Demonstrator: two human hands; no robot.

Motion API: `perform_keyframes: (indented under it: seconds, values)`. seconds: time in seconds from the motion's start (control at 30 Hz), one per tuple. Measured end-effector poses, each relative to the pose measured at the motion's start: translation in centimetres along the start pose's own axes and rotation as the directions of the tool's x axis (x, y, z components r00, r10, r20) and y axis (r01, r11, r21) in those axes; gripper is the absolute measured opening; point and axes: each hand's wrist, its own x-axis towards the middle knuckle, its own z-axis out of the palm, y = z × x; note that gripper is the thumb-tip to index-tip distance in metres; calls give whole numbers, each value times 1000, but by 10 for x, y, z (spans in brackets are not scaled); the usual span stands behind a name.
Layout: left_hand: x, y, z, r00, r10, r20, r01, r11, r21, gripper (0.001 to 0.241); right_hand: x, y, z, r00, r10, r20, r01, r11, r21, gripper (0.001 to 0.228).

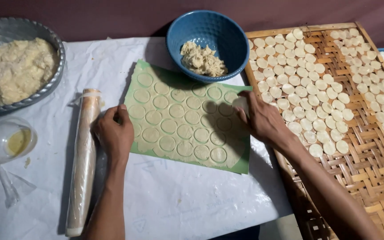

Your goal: Rolling out dough and using a circular mold to cut it into many small pieces for drying.

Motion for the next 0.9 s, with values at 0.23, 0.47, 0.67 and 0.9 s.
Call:
perform_keyframes:
  seconds: [0.23, 0.47, 0.67, 0.9]
  values:
    - [1, 10, -5, 998, 55, -7, -55, 998, 19, 25, -75, 14, 38, 957, -181, 226, 223, 959, -176, 38]
    - [1, 9, -5, 995, 93, -30, -94, 995, -15, 23, -81, 12, 59, 942, -296, 162, 330, 906, -265, 17]
    - [1, 20, -7, 997, 78, -30, -78, 997, -17, 22, -84, -1, 73, 952, -306, 10, 290, 891, -349, 24]
    - [-2, 5, 0, 996, 82, -16, -82, 996, 26, 21, -75, 9, 62, 913, -399, 87, 407, 868, -284, 32]
